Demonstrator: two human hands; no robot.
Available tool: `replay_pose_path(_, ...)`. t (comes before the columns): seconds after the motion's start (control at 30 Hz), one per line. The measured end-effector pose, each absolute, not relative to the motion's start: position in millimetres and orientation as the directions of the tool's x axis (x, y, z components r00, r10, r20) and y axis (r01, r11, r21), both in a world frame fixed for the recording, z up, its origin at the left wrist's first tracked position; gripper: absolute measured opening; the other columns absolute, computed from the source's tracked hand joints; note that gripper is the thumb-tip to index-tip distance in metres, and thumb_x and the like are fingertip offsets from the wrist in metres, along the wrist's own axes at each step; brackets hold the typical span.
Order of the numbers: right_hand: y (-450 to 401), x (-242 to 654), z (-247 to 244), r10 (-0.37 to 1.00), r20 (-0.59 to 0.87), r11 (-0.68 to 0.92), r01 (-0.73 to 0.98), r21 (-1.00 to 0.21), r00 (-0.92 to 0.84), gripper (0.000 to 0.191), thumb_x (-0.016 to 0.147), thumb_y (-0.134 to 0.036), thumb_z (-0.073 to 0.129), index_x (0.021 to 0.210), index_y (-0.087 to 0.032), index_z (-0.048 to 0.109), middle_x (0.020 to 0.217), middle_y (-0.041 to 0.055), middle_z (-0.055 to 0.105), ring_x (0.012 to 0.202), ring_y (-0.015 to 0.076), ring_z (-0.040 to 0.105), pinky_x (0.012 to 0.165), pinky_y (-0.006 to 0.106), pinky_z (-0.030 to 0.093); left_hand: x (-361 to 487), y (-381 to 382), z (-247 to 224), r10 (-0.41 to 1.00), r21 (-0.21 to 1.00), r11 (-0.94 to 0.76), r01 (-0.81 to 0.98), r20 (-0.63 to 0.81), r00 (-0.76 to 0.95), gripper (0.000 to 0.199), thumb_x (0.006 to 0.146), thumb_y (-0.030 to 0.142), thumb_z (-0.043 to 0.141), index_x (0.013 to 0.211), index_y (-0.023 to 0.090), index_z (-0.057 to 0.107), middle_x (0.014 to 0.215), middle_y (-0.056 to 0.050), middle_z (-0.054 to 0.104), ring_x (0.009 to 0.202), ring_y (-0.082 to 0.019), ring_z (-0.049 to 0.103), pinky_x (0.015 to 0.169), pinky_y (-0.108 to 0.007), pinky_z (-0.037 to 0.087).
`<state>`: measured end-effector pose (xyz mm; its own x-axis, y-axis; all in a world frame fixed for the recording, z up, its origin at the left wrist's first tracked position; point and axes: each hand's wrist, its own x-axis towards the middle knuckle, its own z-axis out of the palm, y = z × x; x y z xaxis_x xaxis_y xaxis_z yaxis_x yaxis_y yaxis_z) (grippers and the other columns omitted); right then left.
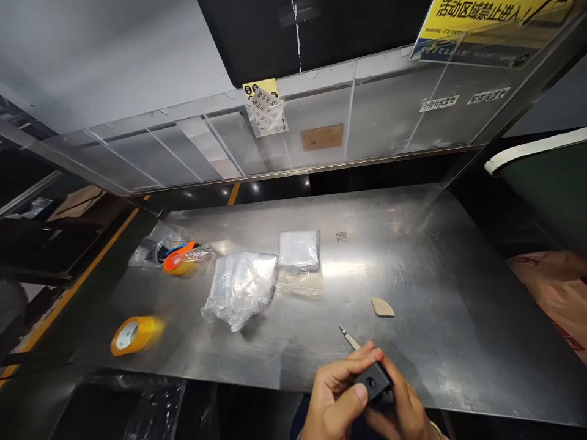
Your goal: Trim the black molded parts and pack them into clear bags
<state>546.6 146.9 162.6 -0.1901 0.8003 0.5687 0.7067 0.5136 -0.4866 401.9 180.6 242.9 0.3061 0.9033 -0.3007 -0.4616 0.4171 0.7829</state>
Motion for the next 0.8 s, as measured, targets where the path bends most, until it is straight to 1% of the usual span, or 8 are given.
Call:
replay_pose_path(0.13, 145, 548, 158, 0.805, 0.563, 0.522, 0.671, -0.527, -0.185, 0.067, 0.085, -0.030, 0.051, 0.140, -0.005, 0.022, 0.118, 0.0186, 0.056, 0.104, 0.0244, 0.060, 0.079, 0.031, 0.056, 409, 174, 237, 0.905, 0.777, 0.416, -0.473, -0.301, 0.302, 0.033, 0.068, 0.039, 0.070, 0.092, 0.017, 0.069, 0.113, -0.015, 0.066, 0.123, -0.034, 0.045, 0.108, -0.053, 0.024)
replay_pose_path(0.27, 145, 544, 158, 0.865, 0.439, 0.478, 0.661, -0.579, -0.241, 0.070, 0.087, -0.035, 0.046, 0.141, -0.005, 0.015, 0.124, 0.0210, 0.053, 0.109, 0.0238, 0.057, 0.082, 0.031, 0.054, 412, 168, 225, 0.966, 0.918, 0.232, -0.322, -0.179, 0.184, 0.062, 0.060, 0.049, 0.074, 0.112, 0.019, 0.061, 0.133, -0.016, 0.050, 0.126, -0.035, 0.040, 0.108, -0.051, 0.023)
replay_pose_path(0.33, 147, 547, 154, 0.825, 0.391, 0.565, 0.608, -0.558, -0.408, 0.077, 0.084, -0.048, 0.045, 0.142, -0.008, 0.014, 0.127, 0.0182, 0.052, 0.113, 0.0242, 0.055, 0.086, 0.033, 0.054, 404, 166, 217, 0.988, 0.983, 0.139, -0.124, -0.129, 0.083, 0.051, 0.066, 0.044, 0.070, 0.110, 0.019, 0.062, 0.125, -0.015, 0.057, 0.122, -0.032, 0.045, 0.110, -0.048, 0.020)
replay_pose_path(0.4, 155, 557, 141, 0.811, 0.292, 0.579, 0.621, -0.528, -0.507, 0.072, 0.082, -0.062, 0.039, 0.140, -0.022, 0.027, 0.126, 0.0078, 0.055, 0.115, 0.0223, 0.053, 0.090, 0.033, 0.052, 392, 164, 209, 0.988, 0.988, 0.152, -0.020, -0.152, 0.007, 0.037, 0.074, 0.040, 0.063, 0.104, 0.018, 0.065, 0.109, -0.013, 0.066, 0.109, -0.028, 0.056, 0.105, -0.044, 0.031)
replay_pose_path(0.47, 168, 573, 118, 0.900, 0.144, 0.427, 0.768, -0.478, -0.411, 0.050, 0.087, -0.059, 0.032, 0.127, -0.033, 0.044, 0.119, 0.0000, 0.059, 0.111, 0.0192, 0.055, 0.091, 0.032, 0.051, 380, 162, 203, 0.983, 0.984, 0.176, 0.010, -0.175, -0.049, 0.033, 0.076, 0.037, 0.062, 0.103, 0.018, 0.063, 0.099, -0.011, 0.068, 0.096, -0.025, 0.061, 0.091, -0.037, 0.044)
replay_pose_path(0.53, 187, 591, 88, 0.982, 0.067, 0.187, 0.896, -0.402, -0.175, 0.039, 0.093, -0.038, 0.028, 0.119, -0.022, 0.052, 0.108, 0.0082, 0.062, 0.101, 0.0217, 0.059, 0.085, 0.038, 0.052, 373, 159, 200, 0.993, 0.992, 0.113, 0.059, -0.111, -0.038, 0.031, 0.076, 0.032, 0.063, 0.104, 0.020, 0.062, 0.092, -0.009, 0.068, 0.087, -0.022, 0.063, 0.081, -0.033, 0.049)
replay_pose_path(0.63, 214, 612, 45, 0.996, -0.008, -0.092, 0.966, -0.241, 0.093, 0.040, 0.091, -0.036, 0.040, 0.120, -0.011, 0.049, 0.105, 0.0161, 0.057, 0.094, 0.0265, 0.057, 0.076, 0.047, 0.049, 375, 157, 204, 0.992, 0.988, -0.013, 0.154, -0.007, 0.125, 0.034, 0.072, 0.023, 0.066, 0.106, 0.022, 0.062, 0.086, -0.008, 0.068, 0.078, -0.020, 0.063, 0.073, -0.031, 0.050)
replay_pose_path(0.8, 231, 629, 15, 0.990, -0.116, -0.085, 0.991, -0.099, 0.074, 0.028, 0.089, -0.029, 0.049, 0.114, -0.016, 0.052, 0.094, 0.0033, 0.056, 0.084, 0.0146, 0.055, 0.075, 0.034, 0.048, 387, 156, 218, 0.972, 0.984, -0.068, 0.164, 0.028, 0.234, 0.036, 0.068, 0.017, 0.068, 0.104, 0.020, 0.061, 0.081, -0.010, 0.068, 0.073, -0.020, 0.063, 0.069, -0.032, 0.050)
